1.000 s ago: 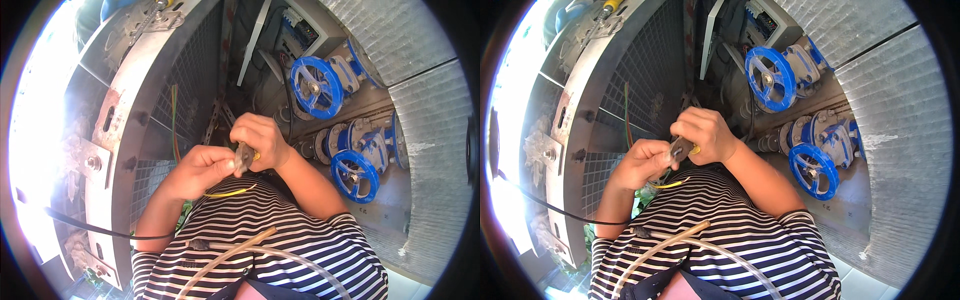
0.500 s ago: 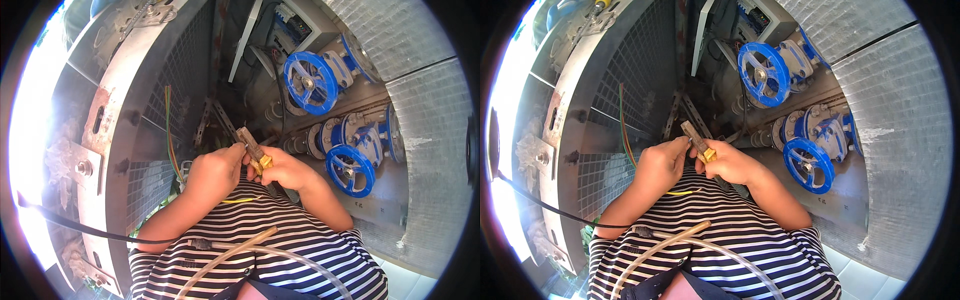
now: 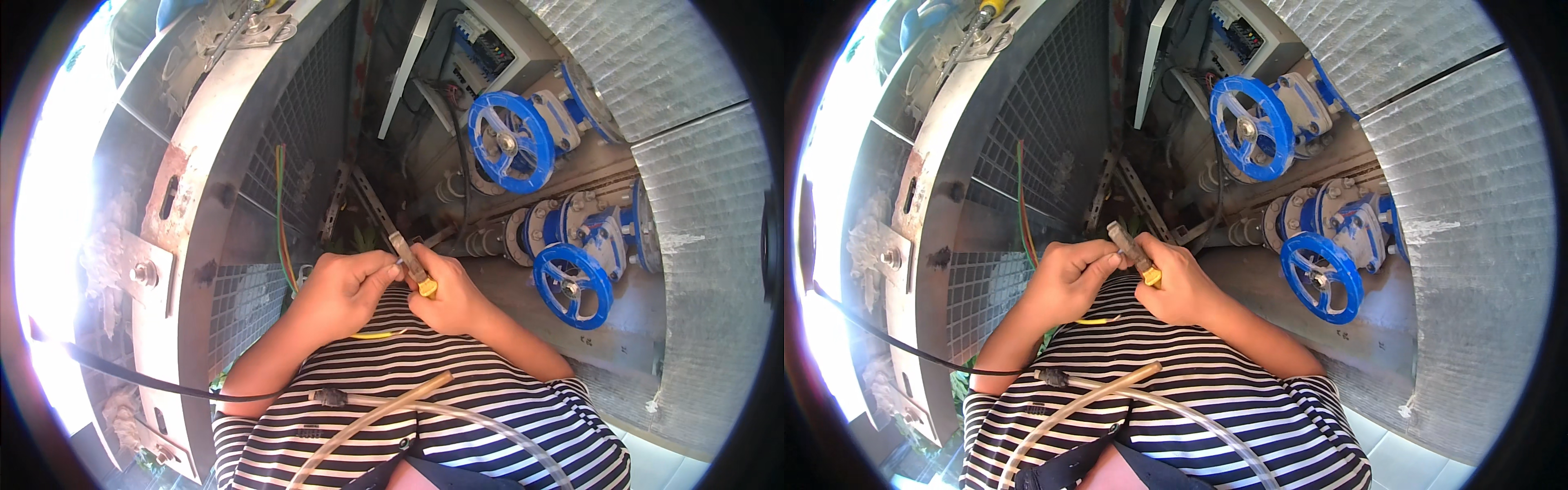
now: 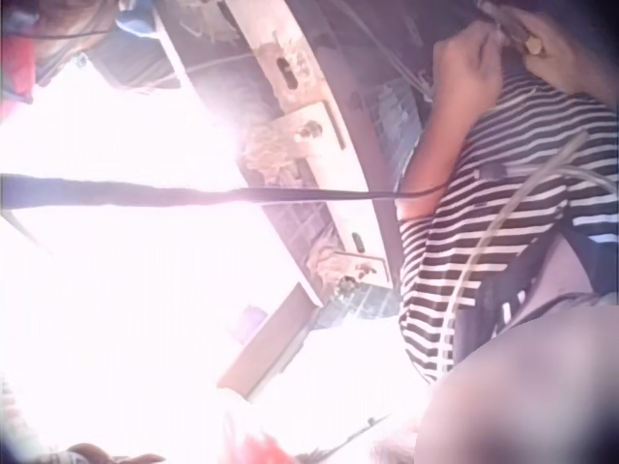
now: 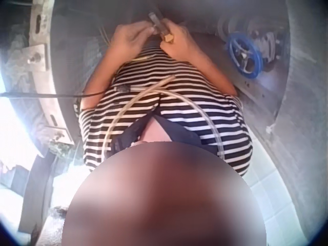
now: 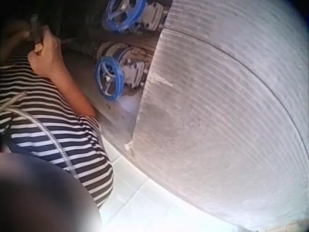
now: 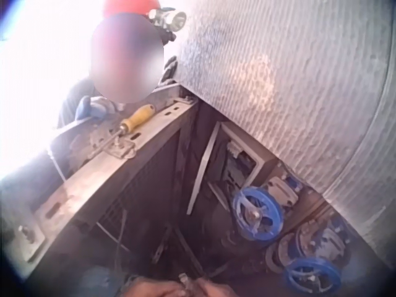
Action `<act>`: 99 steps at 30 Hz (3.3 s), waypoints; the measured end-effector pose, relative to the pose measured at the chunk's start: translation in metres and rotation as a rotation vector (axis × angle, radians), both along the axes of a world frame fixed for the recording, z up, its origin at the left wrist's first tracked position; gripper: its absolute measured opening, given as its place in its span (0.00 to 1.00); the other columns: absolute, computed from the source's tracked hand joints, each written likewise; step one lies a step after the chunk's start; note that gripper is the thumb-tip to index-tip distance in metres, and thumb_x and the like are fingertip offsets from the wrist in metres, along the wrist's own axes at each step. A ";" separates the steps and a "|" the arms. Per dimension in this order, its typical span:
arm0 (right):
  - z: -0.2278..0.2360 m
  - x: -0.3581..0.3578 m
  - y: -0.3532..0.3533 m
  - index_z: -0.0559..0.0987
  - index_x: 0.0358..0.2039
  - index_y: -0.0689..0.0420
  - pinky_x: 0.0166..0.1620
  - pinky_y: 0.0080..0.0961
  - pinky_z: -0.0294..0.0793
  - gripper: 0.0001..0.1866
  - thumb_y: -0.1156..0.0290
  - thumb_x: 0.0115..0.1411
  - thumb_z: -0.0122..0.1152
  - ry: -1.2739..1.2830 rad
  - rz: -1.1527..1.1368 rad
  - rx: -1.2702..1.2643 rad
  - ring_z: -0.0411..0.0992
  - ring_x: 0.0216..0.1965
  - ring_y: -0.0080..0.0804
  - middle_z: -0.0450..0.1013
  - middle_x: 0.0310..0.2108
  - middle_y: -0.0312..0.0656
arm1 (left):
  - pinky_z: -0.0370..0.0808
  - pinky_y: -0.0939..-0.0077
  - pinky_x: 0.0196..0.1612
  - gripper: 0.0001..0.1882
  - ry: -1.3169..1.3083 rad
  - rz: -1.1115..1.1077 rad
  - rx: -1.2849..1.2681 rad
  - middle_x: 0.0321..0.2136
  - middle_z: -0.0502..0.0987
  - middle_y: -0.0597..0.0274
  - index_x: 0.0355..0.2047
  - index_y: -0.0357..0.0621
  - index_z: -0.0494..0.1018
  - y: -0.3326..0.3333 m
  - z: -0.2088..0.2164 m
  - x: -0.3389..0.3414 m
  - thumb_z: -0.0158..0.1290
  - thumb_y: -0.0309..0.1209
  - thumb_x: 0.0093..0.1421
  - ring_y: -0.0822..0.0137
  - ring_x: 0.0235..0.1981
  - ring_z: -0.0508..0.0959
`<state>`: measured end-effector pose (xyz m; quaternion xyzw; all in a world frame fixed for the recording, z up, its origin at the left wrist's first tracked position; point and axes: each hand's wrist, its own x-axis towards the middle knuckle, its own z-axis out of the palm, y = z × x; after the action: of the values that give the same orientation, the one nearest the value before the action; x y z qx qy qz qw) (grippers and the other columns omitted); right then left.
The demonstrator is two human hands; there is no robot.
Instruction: The person strips insulation from several colored wires using a yellow-handled tool, then uses a screwdriver to work inside an electrical panel. The person also handles a bundle of wires and uses a knife to cut a white tie around them.
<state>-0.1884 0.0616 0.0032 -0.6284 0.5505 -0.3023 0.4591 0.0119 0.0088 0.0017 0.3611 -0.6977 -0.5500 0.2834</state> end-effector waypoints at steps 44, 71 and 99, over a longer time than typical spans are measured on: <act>-0.048 -0.009 -0.028 0.67 0.63 0.60 0.43 0.25 0.77 0.26 0.75 0.66 0.63 -0.775 0.055 0.442 0.77 0.37 0.27 0.78 0.39 0.40 | 0.61 0.83 0.25 0.19 0.351 -0.024 0.380 0.19 0.70 0.71 0.37 0.35 0.78 0.014 0.010 0.035 0.51 0.41 0.73 0.80 0.20 0.66; -0.059 0.033 -0.038 0.73 0.45 0.59 0.42 0.24 0.76 0.09 0.72 0.68 0.61 -0.750 -0.326 -0.051 0.75 0.36 0.25 0.77 0.34 0.42 | 0.70 0.68 0.53 0.26 0.067 0.335 -0.287 0.42 0.75 0.53 0.55 0.36 0.75 0.023 -0.009 0.034 0.43 0.46 0.75 0.61 0.44 0.75; -0.053 -0.010 -0.002 0.73 0.41 0.58 0.42 0.23 0.74 0.05 0.71 0.70 0.58 -0.750 -0.358 -0.038 0.75 0.35 0.24 0.77 0.34 0.40 | 0.69 0.81 0.37 0.12 0.045 -0.003 0.511 0.27 0.75 0.71 0.45 0.37 0.79 0.027 -0.048 0.027 0.52 0.32 0.72 0.79 0.30 0.69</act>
<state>-0.1985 0.0595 -0.0503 -0.3777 0.4400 -0.5953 0.5562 0.0385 0.0361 -0.0464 0.4078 -0.5299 -0.7169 0.1976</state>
